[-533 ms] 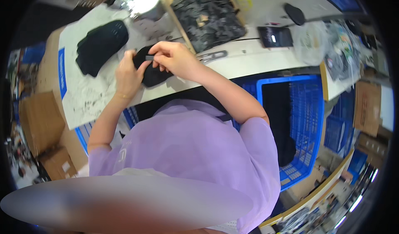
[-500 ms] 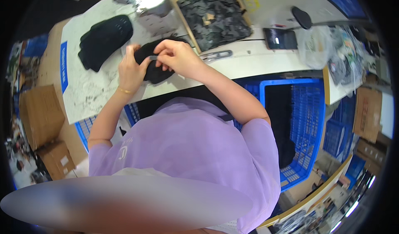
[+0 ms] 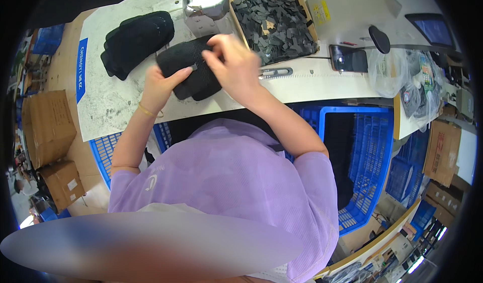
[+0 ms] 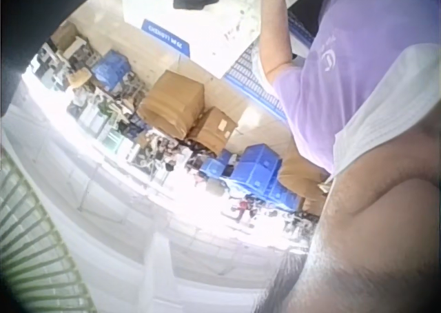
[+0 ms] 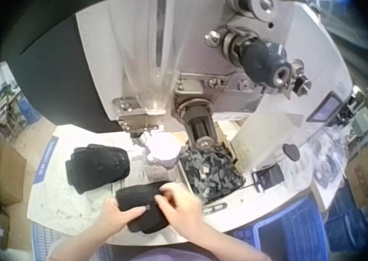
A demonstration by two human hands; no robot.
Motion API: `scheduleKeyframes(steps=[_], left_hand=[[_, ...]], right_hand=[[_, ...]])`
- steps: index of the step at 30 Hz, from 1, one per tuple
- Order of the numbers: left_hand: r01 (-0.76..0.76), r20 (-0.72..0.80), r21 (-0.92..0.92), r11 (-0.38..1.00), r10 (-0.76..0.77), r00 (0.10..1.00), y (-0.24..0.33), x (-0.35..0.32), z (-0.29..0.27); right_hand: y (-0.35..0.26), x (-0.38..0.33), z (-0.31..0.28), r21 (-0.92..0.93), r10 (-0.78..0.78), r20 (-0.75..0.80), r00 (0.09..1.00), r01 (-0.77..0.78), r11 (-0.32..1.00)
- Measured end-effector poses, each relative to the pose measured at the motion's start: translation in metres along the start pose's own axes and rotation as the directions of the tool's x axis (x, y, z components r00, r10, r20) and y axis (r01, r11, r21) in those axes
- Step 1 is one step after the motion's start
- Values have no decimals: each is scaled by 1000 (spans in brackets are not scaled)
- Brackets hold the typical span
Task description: The person repeatedly attaches small tags onto black fabric pieces by stitching them with a sewing machine. The person then stacks the finished fabric pieces together by hand.
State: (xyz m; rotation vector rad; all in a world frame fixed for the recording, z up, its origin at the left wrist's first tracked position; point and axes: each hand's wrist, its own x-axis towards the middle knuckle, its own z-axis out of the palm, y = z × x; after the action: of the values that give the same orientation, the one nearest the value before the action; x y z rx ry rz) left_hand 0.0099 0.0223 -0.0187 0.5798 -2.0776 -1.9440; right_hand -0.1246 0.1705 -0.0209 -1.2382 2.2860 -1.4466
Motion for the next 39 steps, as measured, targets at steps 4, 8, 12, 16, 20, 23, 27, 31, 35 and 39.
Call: scheduleKeyframes(steps=[4,8,12,16,20,23,27,31,35,39], left_hand=[[-81,-17,-174,981,79,997,40,-13,-1],[-68,-40,-217,974,60,997,48,-10,2],[-19,-39,-277,961,8,999,49,-6,6],[-36,-57,-246,969,22,998,53,-3,7],[55,19,-352,934,-51,998,56,2,4],[53,18,-368,928,-50,999,59,5,6],[23,32,-325,945,-13,999,72,18,4],[9,29,-302,953,0,1000,88,48,0],[-13,-44,-367,930,-3,999,98,69,0],[-24,-29,-376,926,14,999,100,74,-2]], right_hand=[[-13,3,-20,345,69,-304,950,42,938],[-27,-1,-40,609,275,200,941,-339,717],[-25,-5,-43,630,255,184,949,-313,711],[-28,-4,-46,620,247,177,953,-303,724],[-25,-3,-46,646,239,174,955,-294,704],[-29,-5,-48,656,242,165,956,-290,697],[-56,1,-51,689,253,46,966,-214,692],[-57,35,-55,684,199,-76,977,-94,723],[-49,57,-59,702,260,-105,960,-114,703],[-50,63,-60,744,298,-110,948,-121,658]])
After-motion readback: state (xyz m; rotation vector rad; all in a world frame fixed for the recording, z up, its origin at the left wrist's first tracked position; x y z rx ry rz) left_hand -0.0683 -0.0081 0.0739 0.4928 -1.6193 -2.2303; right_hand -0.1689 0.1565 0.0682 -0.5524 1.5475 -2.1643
